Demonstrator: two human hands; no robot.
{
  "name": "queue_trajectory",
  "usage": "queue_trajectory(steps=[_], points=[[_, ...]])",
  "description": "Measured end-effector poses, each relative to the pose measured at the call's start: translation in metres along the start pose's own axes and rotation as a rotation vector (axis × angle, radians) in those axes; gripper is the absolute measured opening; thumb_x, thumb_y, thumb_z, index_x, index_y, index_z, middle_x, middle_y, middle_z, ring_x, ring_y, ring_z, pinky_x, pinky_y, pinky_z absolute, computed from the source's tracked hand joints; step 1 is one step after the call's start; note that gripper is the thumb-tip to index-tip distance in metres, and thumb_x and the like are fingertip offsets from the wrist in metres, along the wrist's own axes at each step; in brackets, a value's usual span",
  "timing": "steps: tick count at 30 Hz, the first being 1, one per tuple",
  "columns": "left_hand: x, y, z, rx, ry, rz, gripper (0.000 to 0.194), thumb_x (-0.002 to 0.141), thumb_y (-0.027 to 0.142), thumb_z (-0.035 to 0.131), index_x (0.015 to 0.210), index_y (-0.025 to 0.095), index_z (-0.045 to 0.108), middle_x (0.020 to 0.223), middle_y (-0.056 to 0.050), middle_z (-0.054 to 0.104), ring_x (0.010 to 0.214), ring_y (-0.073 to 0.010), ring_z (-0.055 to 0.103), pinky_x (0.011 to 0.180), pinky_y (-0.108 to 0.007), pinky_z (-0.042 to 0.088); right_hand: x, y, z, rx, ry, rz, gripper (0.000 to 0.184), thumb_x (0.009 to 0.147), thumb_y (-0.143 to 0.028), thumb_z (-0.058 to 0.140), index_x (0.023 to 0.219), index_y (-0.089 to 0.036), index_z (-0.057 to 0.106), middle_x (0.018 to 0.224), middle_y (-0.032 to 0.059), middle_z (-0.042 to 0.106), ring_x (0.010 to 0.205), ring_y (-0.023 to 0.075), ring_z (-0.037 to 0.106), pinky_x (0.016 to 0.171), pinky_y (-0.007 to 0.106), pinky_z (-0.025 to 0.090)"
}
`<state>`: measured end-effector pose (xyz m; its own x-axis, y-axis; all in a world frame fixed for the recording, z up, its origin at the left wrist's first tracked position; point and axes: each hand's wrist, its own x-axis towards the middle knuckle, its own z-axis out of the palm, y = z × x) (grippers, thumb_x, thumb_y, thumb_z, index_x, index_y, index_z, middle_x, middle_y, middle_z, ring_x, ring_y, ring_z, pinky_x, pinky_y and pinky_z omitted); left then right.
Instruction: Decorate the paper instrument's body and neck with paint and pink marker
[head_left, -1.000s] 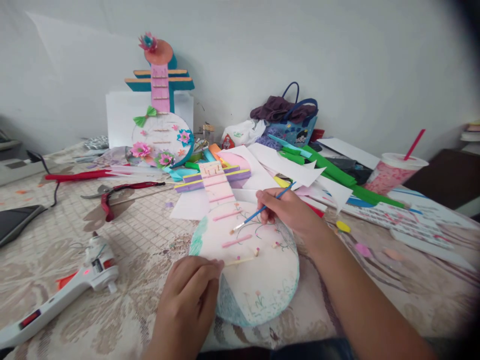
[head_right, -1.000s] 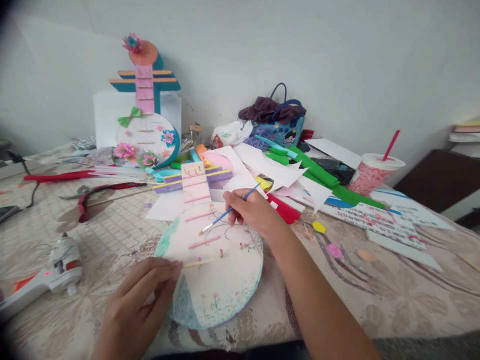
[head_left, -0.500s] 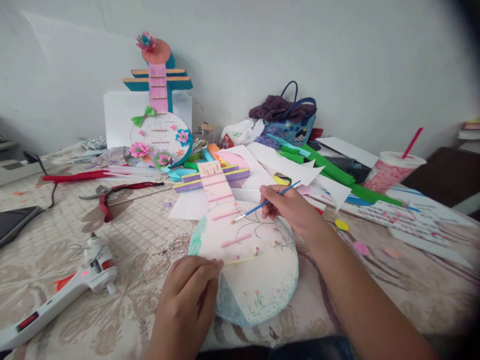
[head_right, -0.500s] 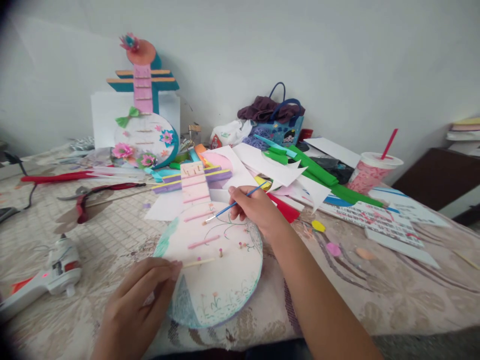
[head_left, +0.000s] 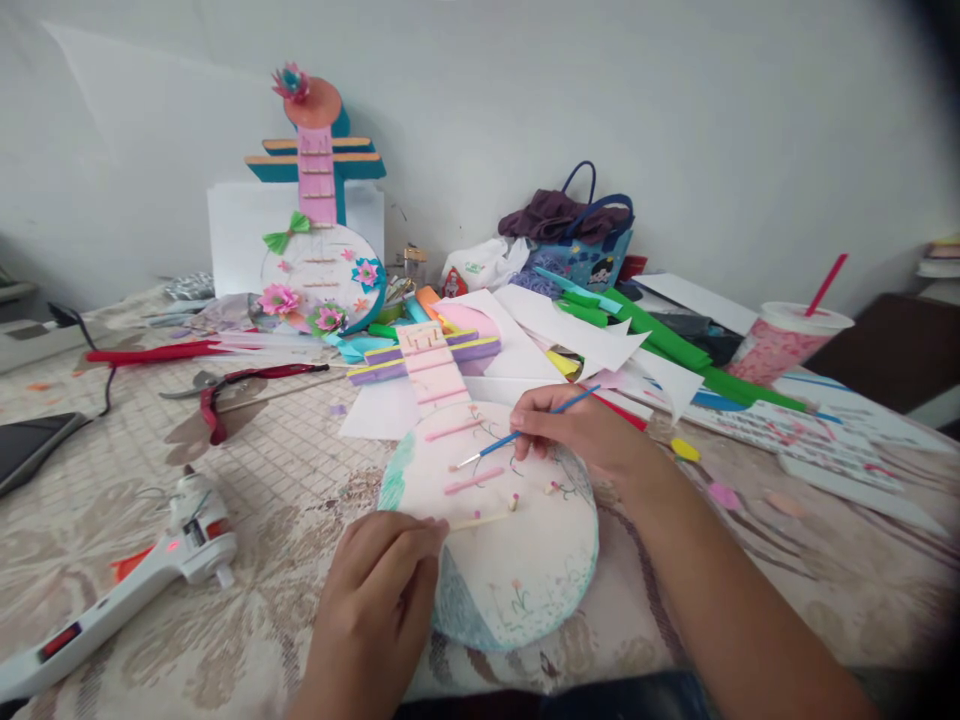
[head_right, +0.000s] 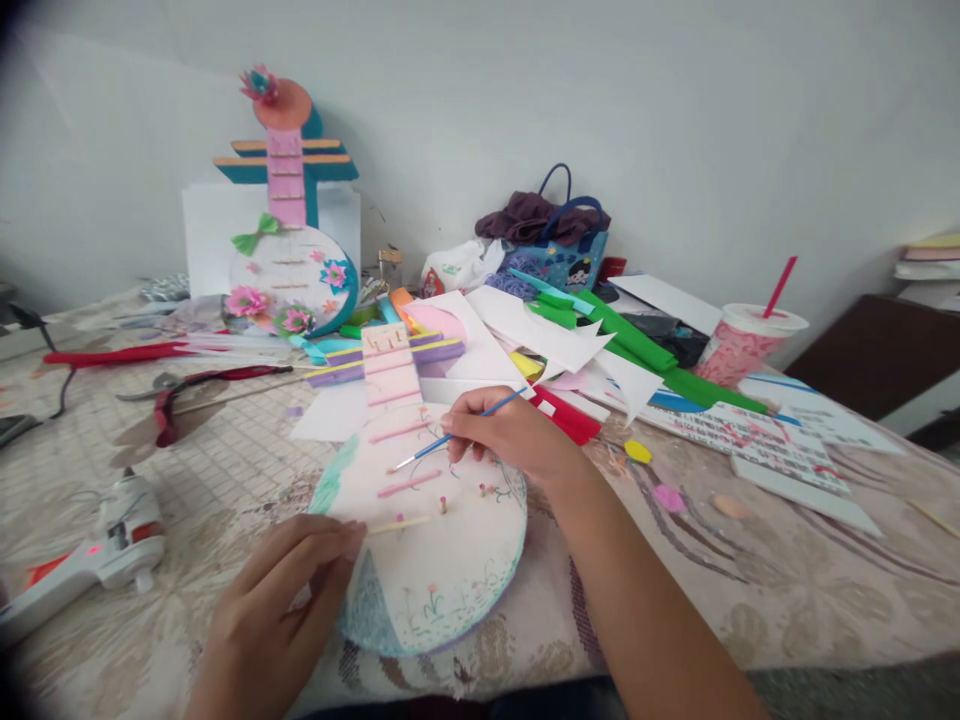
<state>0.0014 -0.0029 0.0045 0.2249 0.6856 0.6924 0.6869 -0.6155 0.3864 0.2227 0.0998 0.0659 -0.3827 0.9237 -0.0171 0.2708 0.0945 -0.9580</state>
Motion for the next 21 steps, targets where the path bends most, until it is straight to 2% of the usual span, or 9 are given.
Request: queue_trajectory(steps=[4,7,10,14,18,21], points=[[0.0009,-0.0002,0.0012,0.001,0.021,0.016,0.015,0.080,0.005,0.054,0.087,0.018,0.057,0.082,0.000,0.057,0.079,-0.0095,0.054,0.075,-0.024,0.044,0.0009,0.0019,-0.0023,0.110,0.030,0.029,0.020,0.074,-0.031,0.059,0.062,-0.015,0.058,0.055,0.0021,0.064,0.049,0.0091,0.052,0.047,0.021,0.037],[0.0000,-0.0008,0.0011,-0.002,0.006,-0.005,0.016,0.081,0.004,0.053,0.087,0.018,0.056,0.083,0.000,0.057,0.080,-0.0094,0.053,0.076,-0.024,0.044,0.0021,0.0037,-0.0001,0.122,0.039,-0.002,0.022,0.076,-0.035,0.060,0.065,-0.015,0.058,0.060,0.0016,0.065,0.051,0.0082,0.053,0.049,0.020,0.038],[-0.0014,-0.0010,0.0009,0.006,0.001,-0.006,0.017,0.081,0.004,0.053,0.089,0.018,0.056,0.084,0.000,0.056,0.081,-0.0094,0.053,0.076,-0.024,0.044,0.0019,0.0030,0.0022,0.083,-0.009,-0.001,0.022,0.076,-0.036,0.060,0.068,-0.015,0.060,0.063,0.0025,0.067,0.050,0.0072,0.051,0.049,0.020,0.037],[-0.0011,-0.0010,0.0018,0.006,0.015,0.014,0.017,0.081,0.004,0.053,0.089,0.018,0.056,0.084,-0.001,0.056,0.081,-0.0091,0.053,0.075,-0.023,0.044,-0.0022,-0.0004,-0.0016,0.150,0.032,0.073,0.018,0.072,-0.028,0.058,0.059,-0.015,0.058,0.049,0.0026,0.062,0.045,0.0090,0.052,0.046,0.021,0.036],[0.0002,-0.0006,0.0016,0.006,0.030,0.025,0.017,0.081,0.004,0.052,0.089,0.018,0.056,0.082,0.000,0.055,0.080,-0.0089,0.053,0.075,-0.022,0.044,-0.0057,-0.0008,-0.0049,0.228,0.146,-0.005,0.019,0.072,-0.030,0.059,0.060,-0.015,0.058,0.049,0.0019,0.060,0.046,0.0103,0.054,0.046,0.021,0.038],[-0.0003,-0.0005,0.0005,0.007,0.011,0.009,0.016,0.081,0.005,0.052,0.089,0.019,0.056,0.083,0.000,0.055,0.080,-0.0094,0.053,0.075,-0.023,0.044,-0.0053,0.0002,-0.0013,0.199,0.083,-0.033,0.022,0.072,-0.034,0.063,0.064,-0.014,0.059,0.055,0.0014,0.062,0.045,0.0071,0.050,0.042,0.018,0.034]])
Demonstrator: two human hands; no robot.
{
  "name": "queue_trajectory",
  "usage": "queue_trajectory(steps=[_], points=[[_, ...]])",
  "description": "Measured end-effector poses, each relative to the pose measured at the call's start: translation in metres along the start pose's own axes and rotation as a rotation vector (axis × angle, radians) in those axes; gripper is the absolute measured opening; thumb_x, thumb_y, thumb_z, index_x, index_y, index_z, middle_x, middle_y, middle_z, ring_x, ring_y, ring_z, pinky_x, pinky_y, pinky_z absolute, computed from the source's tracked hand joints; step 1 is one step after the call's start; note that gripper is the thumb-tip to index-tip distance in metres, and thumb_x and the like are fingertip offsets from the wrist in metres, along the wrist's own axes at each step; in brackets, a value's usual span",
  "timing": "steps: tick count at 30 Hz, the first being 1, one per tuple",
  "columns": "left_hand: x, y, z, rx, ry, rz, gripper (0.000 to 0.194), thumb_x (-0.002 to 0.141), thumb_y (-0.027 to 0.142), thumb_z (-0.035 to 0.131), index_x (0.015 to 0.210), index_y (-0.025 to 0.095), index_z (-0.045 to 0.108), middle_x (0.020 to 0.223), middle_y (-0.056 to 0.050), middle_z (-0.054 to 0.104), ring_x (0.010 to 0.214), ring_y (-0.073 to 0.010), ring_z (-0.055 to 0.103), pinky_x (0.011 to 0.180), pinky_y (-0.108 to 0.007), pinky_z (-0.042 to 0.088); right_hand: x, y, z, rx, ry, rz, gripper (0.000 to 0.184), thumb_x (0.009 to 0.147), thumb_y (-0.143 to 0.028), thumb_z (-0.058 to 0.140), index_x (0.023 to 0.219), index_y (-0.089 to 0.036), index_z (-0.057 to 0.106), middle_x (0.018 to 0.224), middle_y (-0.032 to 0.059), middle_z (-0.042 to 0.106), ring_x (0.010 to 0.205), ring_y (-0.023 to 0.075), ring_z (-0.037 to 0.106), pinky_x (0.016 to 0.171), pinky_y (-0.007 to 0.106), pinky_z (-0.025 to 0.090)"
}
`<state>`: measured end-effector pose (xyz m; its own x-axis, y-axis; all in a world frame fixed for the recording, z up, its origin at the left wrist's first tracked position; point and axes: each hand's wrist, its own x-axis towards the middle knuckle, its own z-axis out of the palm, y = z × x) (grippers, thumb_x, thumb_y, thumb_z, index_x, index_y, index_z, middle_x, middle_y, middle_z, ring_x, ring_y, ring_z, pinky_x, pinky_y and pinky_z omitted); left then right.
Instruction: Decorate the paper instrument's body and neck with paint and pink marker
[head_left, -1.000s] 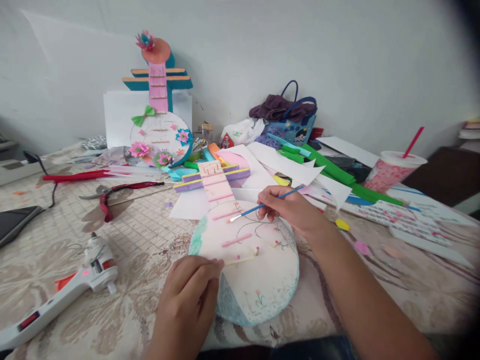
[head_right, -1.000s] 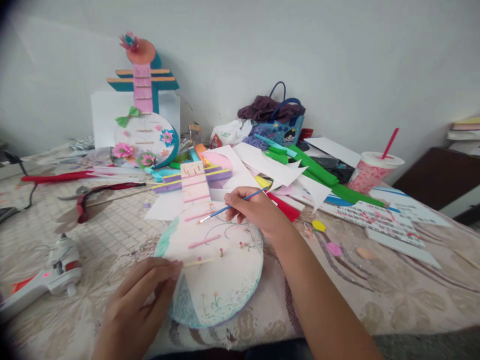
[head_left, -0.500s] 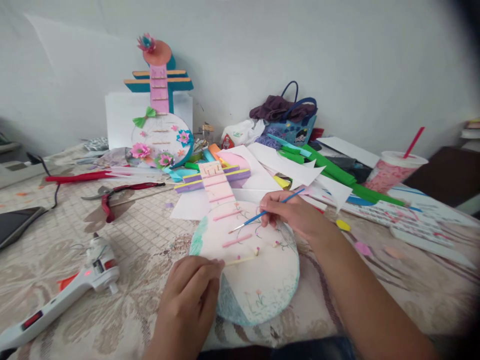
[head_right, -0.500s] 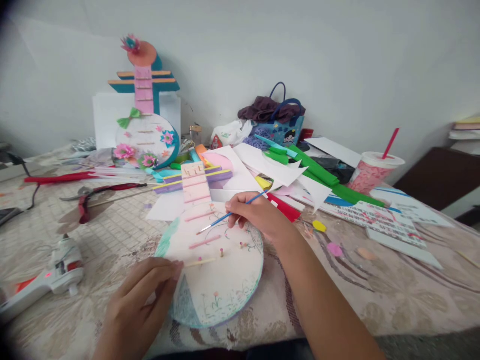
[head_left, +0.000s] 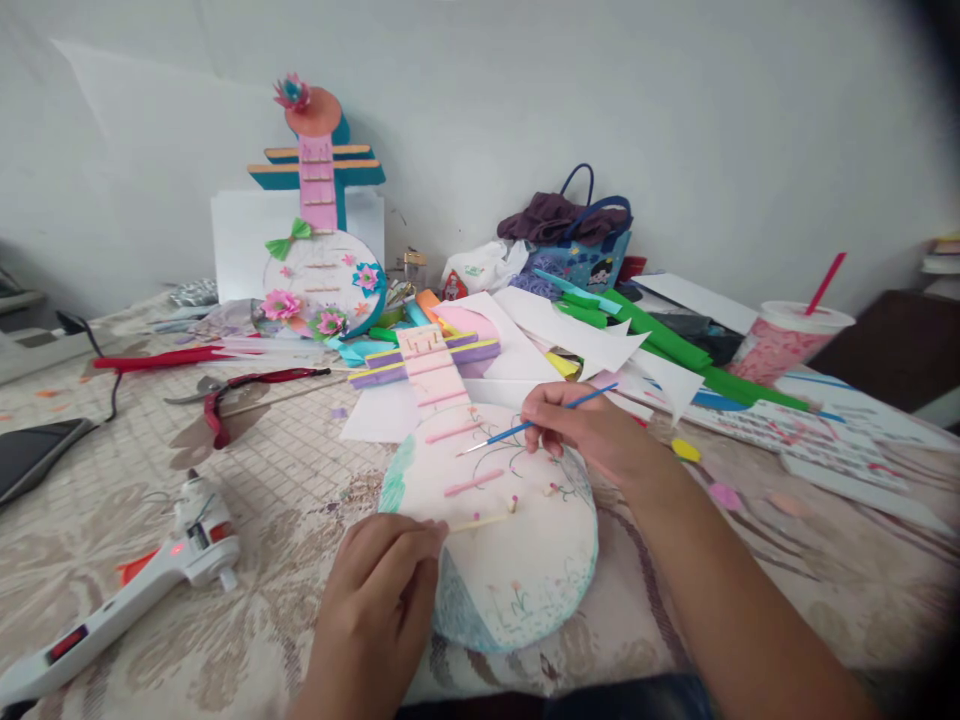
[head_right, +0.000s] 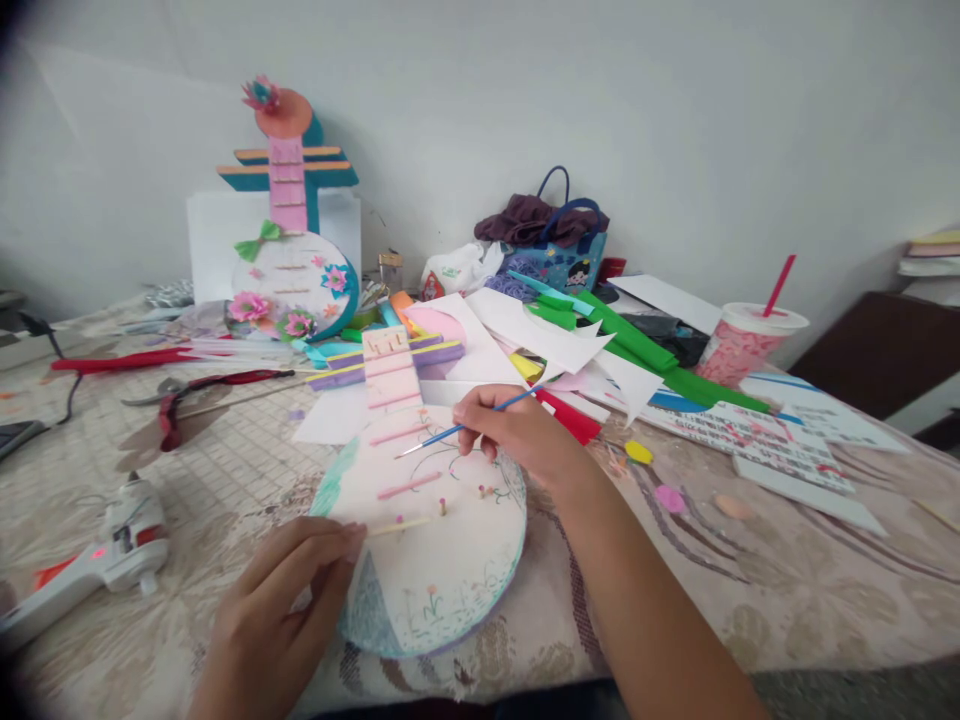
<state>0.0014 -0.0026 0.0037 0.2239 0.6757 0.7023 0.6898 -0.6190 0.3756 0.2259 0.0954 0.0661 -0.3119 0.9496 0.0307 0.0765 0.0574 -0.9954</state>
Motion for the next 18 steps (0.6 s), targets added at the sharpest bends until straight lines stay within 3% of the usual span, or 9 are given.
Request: queue_trajectory(steps=[4,7,12,18], points=[[-0.002,-0.001,0.000,0.004,-0.021,-0.018,0.016,0.081,0.005,0.053,0.089,0.019,0.055,0.084,-0.001,0.055,0.080,-0.0099,0.053,0.075,-0.024,0.044,-0.002,-0.001,0.003,-0.010,-0.162,0.111,0.028,0.071,-0.039,0.066,0.065,-0.014,0.058,0.056,0.0005,0.061,0.040,0.0052,0.050,0.034,0.017,0.022],[-0.001,-0.001,0.001,0.005,0.001,-0.009,0.016,0.081,0.005,0.053,0.088,0.019,0.055,0.084,-0.001,0.055,0.081,-0.0095,0.052,0.076,-0.023,0.044,-0.006,-0.005,-0.002,-0.002,-0.108,0.152,0.029,0.069,-0.039,0.065,0.061,-0.014,0.055,0.051,-0.0005,0.058,0.036,0.0051,0.049,0.032,0.017,0.019],[0.000,0.000,0.001,0.014,-0.002,0.005,0.016,0.081,0.005,0.052,0.089,0.018,0.055,0.083,-0.001,0.055,0.081,-0.0097,0.052,0.075,-0.023,0.043,-0.011,-0.008,-0.008,0.019,-0.017,0.078,0.025,0.072,-0.036,0.064,0.062,-0.014,0.055,0.051,-0.0013,0.058,0.038,0.0049,0.049,0.033,0.017,0.024],[-0.003,-0.001,0.000,0.017,-0.006,0.008,0.017,0.081,0.005,0.052,0.090,0.019,0.056,0.084,0.000,0.055,0.081,-0.0097,0.053,0.076,-0.023,0.044,-0.010,-0.004,-0.003,-0.091,-0.102,0.029,0.025,0.076,-0.035,0.061,0.064,-0.014,0.055,0.054,-0.0007,0.059,0.043,0.0059,0.052,0.039,0.017,0.033]])
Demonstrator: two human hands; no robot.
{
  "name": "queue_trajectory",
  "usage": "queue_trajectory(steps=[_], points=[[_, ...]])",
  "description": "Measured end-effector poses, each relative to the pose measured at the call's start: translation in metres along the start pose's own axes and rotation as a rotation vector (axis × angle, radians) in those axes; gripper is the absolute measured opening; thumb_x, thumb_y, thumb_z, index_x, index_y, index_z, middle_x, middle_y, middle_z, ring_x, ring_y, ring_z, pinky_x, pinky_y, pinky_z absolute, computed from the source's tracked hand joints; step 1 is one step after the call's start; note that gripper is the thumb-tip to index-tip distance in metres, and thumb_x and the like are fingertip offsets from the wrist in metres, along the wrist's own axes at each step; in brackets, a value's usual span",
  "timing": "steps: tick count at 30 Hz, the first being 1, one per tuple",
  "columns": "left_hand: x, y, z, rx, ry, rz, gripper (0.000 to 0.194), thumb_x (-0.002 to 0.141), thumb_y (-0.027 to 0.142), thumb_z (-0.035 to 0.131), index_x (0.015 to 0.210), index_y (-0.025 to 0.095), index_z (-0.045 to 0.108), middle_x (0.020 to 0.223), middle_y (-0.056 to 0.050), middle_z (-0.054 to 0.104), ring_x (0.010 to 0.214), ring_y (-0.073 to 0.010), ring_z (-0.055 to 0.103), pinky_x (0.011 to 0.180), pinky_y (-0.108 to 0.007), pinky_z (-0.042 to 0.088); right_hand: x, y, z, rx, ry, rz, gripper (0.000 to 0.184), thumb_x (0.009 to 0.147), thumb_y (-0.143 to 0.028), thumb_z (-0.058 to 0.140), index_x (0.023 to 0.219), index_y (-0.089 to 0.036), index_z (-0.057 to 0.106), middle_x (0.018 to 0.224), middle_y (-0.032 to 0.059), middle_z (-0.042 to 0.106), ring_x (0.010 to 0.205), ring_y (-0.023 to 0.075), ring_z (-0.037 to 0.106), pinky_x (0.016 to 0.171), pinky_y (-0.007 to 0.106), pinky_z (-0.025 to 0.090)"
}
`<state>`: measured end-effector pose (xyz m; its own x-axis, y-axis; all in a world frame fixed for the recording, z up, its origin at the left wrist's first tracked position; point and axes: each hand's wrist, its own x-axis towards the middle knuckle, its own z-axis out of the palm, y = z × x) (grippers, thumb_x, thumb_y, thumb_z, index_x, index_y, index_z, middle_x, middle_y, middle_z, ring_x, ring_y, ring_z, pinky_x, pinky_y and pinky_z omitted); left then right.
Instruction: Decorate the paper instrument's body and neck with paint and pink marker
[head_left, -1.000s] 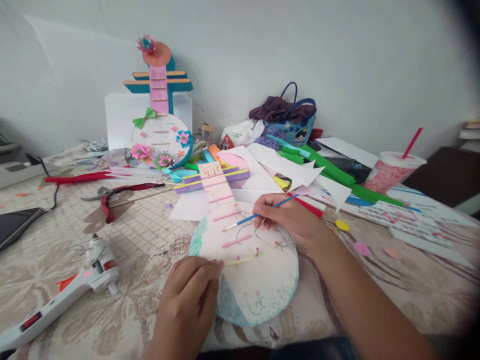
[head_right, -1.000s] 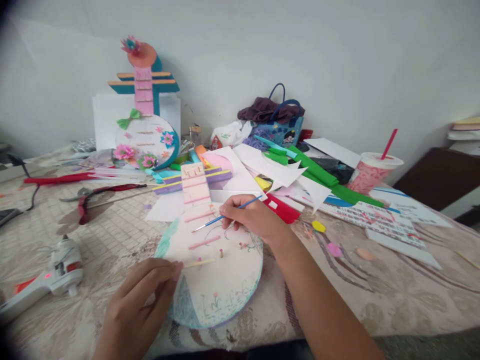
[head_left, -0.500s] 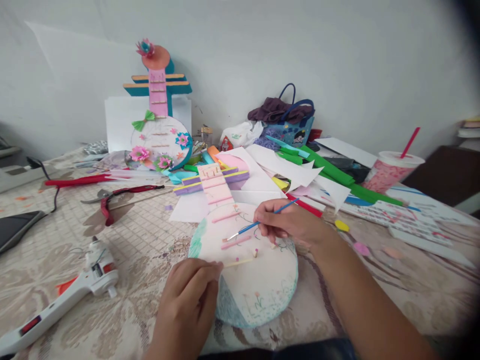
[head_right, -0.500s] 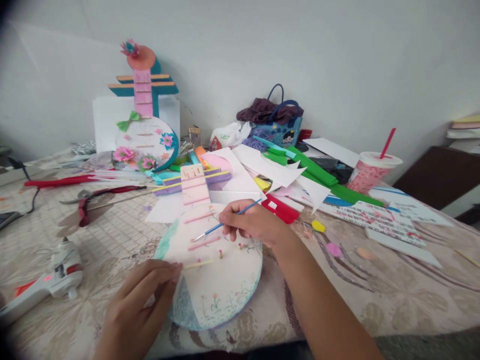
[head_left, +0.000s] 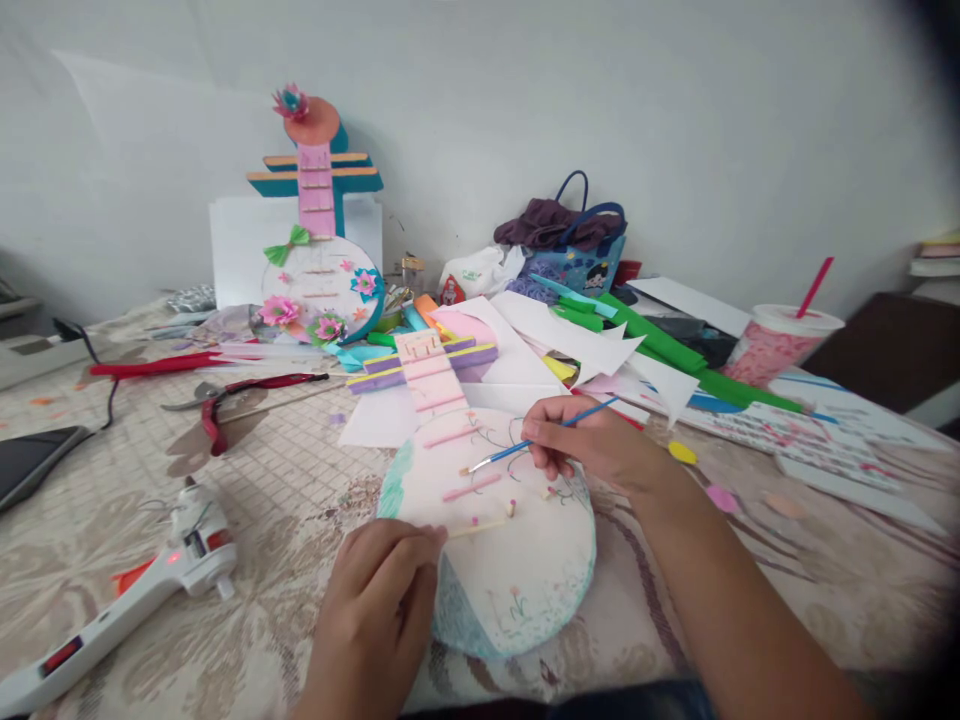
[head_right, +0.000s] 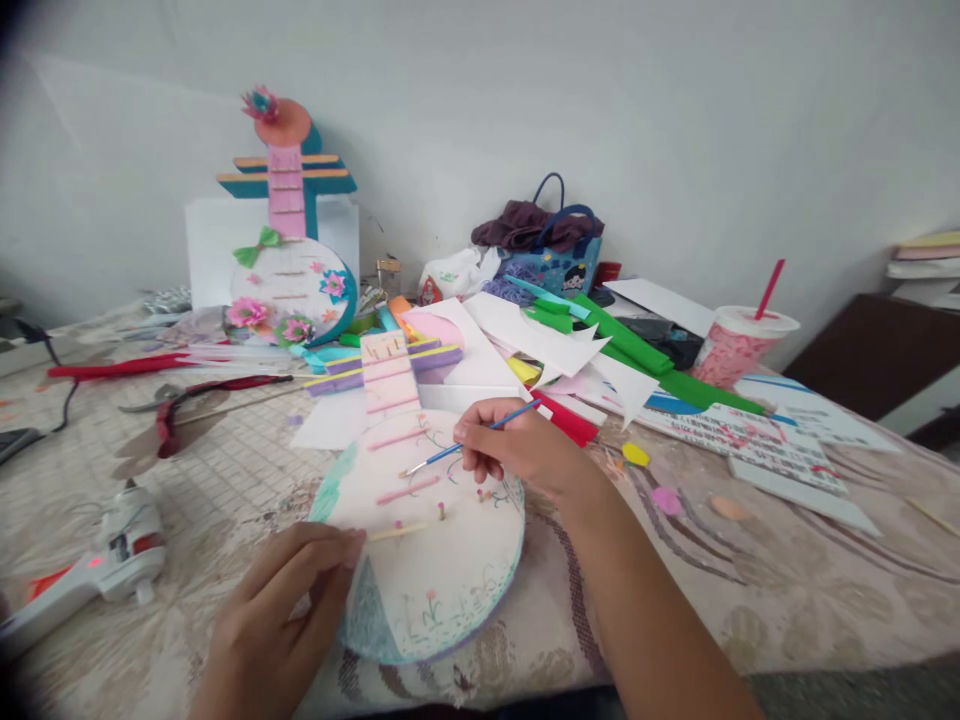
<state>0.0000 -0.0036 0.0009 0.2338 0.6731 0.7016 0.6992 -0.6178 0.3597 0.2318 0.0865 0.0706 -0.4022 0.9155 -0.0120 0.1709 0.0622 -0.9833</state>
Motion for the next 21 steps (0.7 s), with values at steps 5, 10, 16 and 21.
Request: queue_trajectory(steps=[5,10,16,21], points=[[0.000,0.000,0.000,-0.007,-0.014,-0.022,0.016,0.082,0.006,0.052,0.091,0.019,0.056,0.084,0.000,0.056,0.081,-0.0096,0.053,0.076,-0.023,0.044,-0.006,0.000,-0.005,-0.027,0.055,0.025,0.025,0.076,-0.036,0.061,0.064,-0.014,0.054,0.054,-0.0003,0.059,0.042,0.0063,0.051,0.038,0.018,0.031],[0.000,0.000,-0.001,0.010,-0.008,-0.013,0.016,0.081,0.007,0.051,0.091,0.019,0.056,0.084,-0.001,0.057,0.081,-0.0105,0.054,0.075,-0.024,0.046,-0.009,-0.002,-0.005,-0.002,0.048,0.001,0.027,0.075,-0.037,0.062,0.062,-0.014,0.054,0.052,0.0000,0.058,0.041,0.0066,0.049,0.037,0.018,0.030],[0.001,0.000,-0.001,0.009,-0.012,-0.017,0.016,0.081,0.006,0.052,0.090,0.019,0.055,0.084,-0.001,0.057,0.081,-0.0110,0.054,0.075,-0.025,0.045,-0.005,0.003,0.003,0.046,0.061,-0.023,0.025,0.076,-0.036,0.062,0.066,-0.015,0.056,0.054,-0.0012,0.058,0.042,0.0063,0.051,0.039,0.018,0.034],[0.001,0.000,-0.001,0.011,-0.013,-0.014,0.018,0.081,0.005,0.052,0.091,0.019,0.055,0.084,-0.001,0.056,0.082,-0.0103,0.053,0.076,-0.024,0.044,-0.005,0.004,0.003,0.112,0.028,-0.050,0.023,0.076,-0.034,0.064,0.066,-0.014,0.057,0.054,-0.0011,0.058,0.042,0.0067,0.051,0.039,0.018,0.035]])
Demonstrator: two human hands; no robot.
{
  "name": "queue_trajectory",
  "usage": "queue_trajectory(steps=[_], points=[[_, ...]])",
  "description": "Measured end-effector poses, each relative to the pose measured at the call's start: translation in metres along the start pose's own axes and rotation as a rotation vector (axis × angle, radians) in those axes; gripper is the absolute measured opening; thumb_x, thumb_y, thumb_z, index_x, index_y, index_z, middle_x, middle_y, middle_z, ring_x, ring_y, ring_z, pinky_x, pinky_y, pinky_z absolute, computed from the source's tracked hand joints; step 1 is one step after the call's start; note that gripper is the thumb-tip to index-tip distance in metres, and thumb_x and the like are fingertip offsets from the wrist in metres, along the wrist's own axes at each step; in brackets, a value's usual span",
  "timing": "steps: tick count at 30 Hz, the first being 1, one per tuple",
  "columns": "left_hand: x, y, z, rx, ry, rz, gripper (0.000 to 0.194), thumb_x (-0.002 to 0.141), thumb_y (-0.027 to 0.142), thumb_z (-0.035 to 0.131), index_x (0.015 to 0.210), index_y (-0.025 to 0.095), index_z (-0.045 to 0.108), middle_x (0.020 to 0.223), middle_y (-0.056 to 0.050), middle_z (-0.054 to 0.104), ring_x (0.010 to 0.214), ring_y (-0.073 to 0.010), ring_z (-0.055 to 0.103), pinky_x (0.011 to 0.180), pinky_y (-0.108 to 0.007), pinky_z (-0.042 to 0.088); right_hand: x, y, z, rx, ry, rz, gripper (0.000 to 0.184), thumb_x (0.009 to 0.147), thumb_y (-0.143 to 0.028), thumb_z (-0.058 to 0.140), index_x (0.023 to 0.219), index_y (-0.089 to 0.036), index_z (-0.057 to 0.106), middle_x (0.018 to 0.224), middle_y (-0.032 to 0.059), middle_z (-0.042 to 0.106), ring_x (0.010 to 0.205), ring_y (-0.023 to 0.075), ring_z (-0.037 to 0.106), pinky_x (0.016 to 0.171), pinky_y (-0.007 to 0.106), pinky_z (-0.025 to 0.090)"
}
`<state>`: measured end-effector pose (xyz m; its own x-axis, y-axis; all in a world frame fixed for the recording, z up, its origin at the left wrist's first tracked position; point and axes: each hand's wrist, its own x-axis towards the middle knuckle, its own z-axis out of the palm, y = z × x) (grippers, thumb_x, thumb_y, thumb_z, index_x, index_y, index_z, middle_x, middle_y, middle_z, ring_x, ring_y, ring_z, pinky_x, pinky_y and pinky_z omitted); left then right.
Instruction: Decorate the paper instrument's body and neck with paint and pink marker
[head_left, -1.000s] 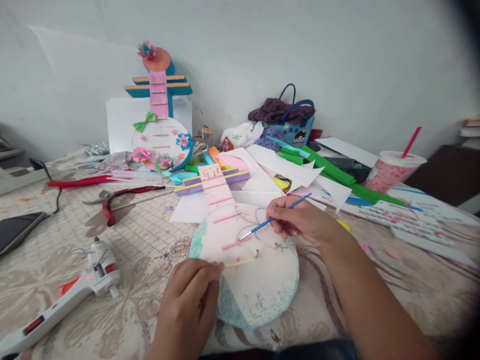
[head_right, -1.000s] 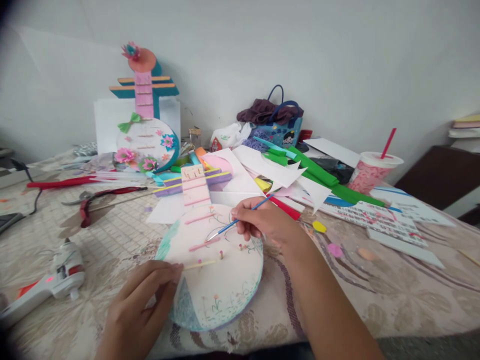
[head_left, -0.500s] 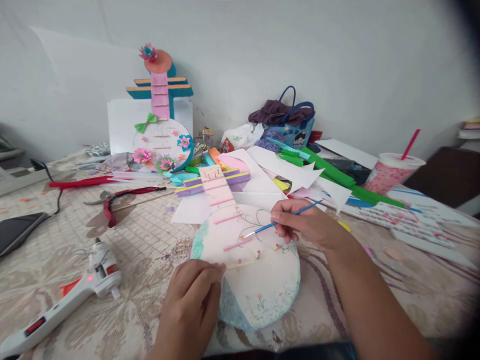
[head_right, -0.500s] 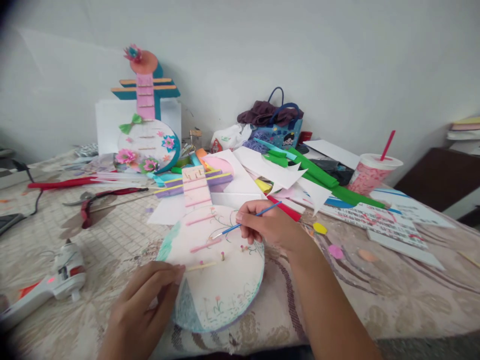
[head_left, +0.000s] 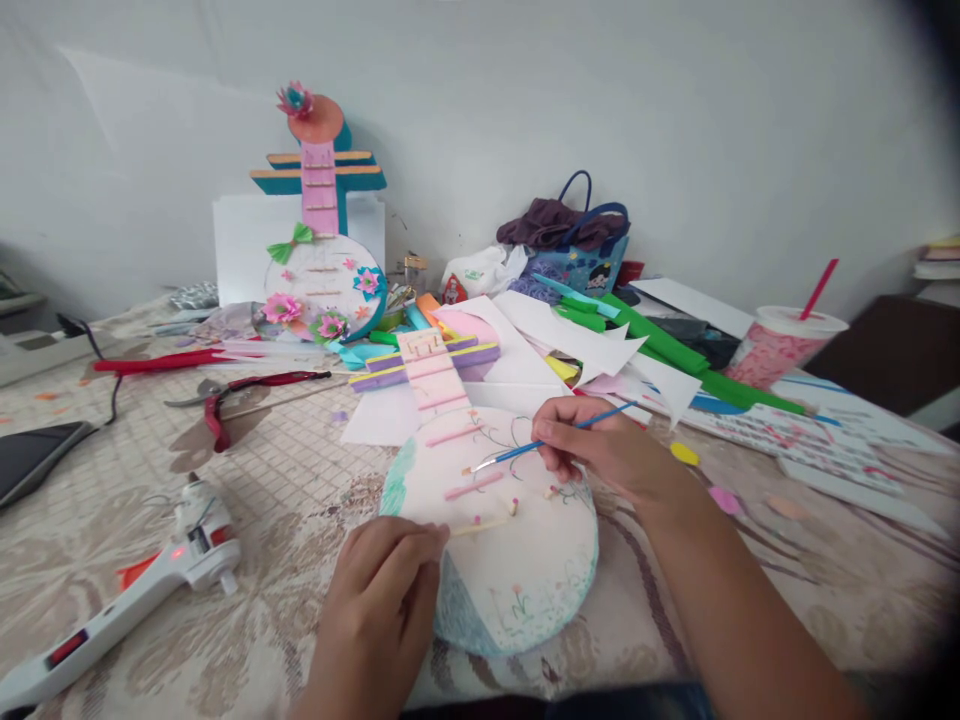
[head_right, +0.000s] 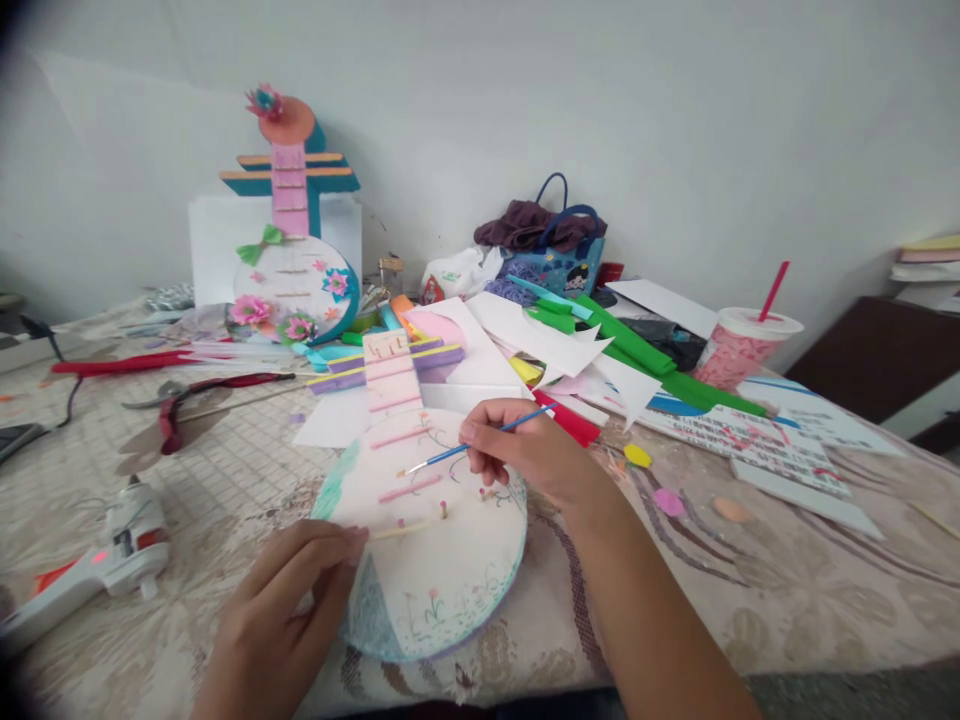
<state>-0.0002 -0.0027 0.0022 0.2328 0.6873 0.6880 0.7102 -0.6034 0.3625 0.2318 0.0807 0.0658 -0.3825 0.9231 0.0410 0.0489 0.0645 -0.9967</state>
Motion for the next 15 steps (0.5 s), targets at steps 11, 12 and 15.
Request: queue_trajectory(steps=[11,12,15], points=[[0.0002,0.0008,-0.0005,0.014,0.013,0.003,0.017,0.081,0.006,0.052,0.089,0.020,0.056,0.084,-0.001,0.057,0.081,-0.0106,0.054,0.074,-0.024,0.045,-0.0038,-0.0045,-0.0057,0.328,0.100,-0.092,0.026,0.066,-0.038,0.074,0.065,-0.016,0.060,0.046,-0.0044,0.052,0.037,0.0045,0.044,0.034,0.016,0.028],[0.0013,0.0012,-0.0007,0.014,0.013,-0.003,0.016,0.081,0.006,0.052,0.089,0.020,0.056,0.083,-0.001,0.057,0.080,-0.0107,0.054,0.073,-0.024,0.045,-0.0031,-0.0042,-0.0042,0.341,0.106,-0.097,0.028,0.066,-0.040,0.074,0.065,-0.016,0.060,0.046,-0.0047,0.051,0.036,0.0045,0.044,0.033,0.016,0.028],[0.0057,0.0026,-0.0007,0.001,0.003,-0.019,0.015,0.082,0.008,0.051,0.088,0.020,0.057,0.082,-0.001,0.057,0.078,-0.0110,0.055,0.071,-0.024,0.046,-0.0003,-0.0030,0.0024,0.384,0.138,-0.097,0.032,0.063,-0.044,0.075,0.064,-0.016,0.059,0.044,-0.0056,0.050,0.034,0.0044,0.043,0.031,0.015,0.029]])
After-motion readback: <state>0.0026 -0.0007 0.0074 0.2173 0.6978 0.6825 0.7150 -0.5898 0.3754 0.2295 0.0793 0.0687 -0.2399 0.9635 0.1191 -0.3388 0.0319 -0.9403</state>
